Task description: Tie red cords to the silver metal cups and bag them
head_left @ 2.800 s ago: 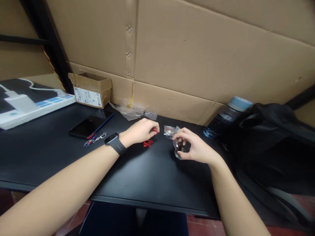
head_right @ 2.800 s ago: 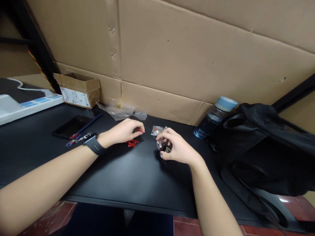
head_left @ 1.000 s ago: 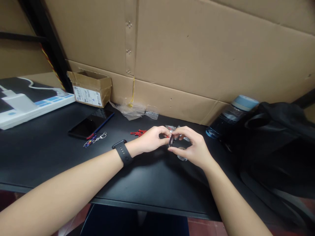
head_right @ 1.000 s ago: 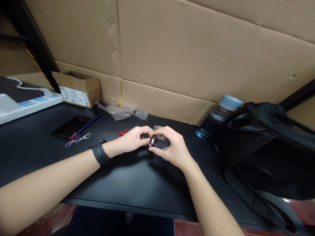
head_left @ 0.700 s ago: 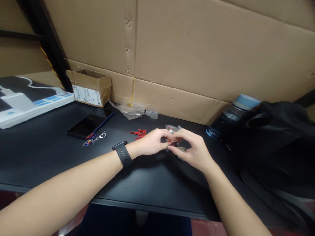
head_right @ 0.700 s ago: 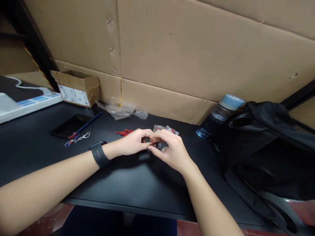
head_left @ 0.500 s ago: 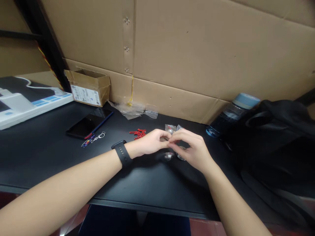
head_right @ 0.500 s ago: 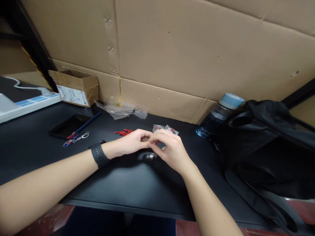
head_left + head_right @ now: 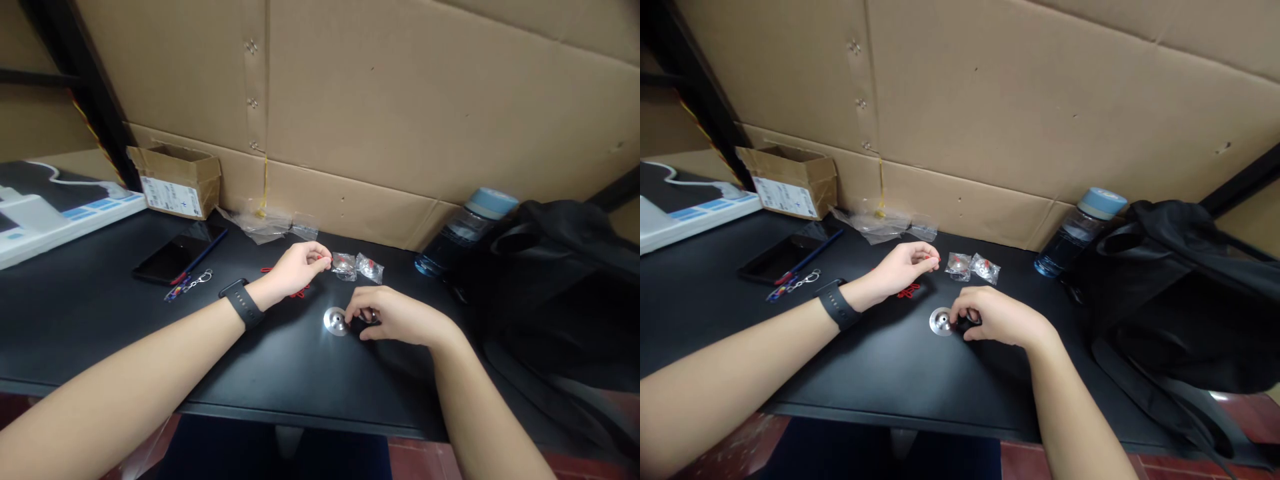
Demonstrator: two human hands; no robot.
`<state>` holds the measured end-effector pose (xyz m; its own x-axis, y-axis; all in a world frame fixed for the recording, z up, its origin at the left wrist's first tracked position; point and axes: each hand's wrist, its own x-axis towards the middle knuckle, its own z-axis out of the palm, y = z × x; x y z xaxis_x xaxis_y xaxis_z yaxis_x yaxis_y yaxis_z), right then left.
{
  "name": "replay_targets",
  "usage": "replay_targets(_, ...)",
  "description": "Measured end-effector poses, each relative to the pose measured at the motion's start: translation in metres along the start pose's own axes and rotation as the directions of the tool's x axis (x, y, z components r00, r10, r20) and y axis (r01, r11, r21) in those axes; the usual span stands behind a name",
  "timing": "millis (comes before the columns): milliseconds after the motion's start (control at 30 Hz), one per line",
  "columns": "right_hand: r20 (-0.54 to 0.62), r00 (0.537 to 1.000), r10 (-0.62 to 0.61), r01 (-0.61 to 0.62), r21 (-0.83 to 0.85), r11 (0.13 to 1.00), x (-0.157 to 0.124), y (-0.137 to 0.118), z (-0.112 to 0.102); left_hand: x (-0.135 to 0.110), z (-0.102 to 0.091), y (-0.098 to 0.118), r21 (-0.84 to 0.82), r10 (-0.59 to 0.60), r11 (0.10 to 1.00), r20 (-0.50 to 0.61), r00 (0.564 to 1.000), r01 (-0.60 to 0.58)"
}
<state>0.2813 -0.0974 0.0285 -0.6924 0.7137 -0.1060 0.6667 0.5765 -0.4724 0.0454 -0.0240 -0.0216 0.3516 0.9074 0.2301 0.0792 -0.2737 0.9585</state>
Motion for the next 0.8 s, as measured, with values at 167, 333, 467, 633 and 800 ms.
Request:
replay_targets(167,-0.176,0.98,0.093,-0.106,-0.067,0.992,-0.003,0.015,-0.006,0.001,-0.001,-0.002,0.023,0.044,0.999,0.01,0.999,-0.044)
replay_targets(333,-0.136,0.98,0.147,-0.159,-0.078,0.984,-0.003,0.02,-0.004,0.002,-0.002,-0.004,0.063,0.062,0.996,0.009,0.998,-0.062)
replay_targets(467,-0.155,0.977,0.145,-0.161,-0.096,0.982,-0.003,0.017,-0.004,0.003,-0.002,-0.008,0.096,0.109,0.989,0.024,0.994,-0.111)
replay_targets(633,-0.147,0.978,0.147,-0.16,-0.08,0.984,-0.004,0.014,-0.007,0.002,-0.002,-0.007,0.162,0.138,0.977,0.037,0.99,-0.142)
replay_targets(800,-0.184,0.976,0.12,-0.139,-0.092,0.986,-0.004,0.013,-0.009,0.002,-0.003,-0.005,0.142,0.131,0.981,0.041,0.991,-0.135)
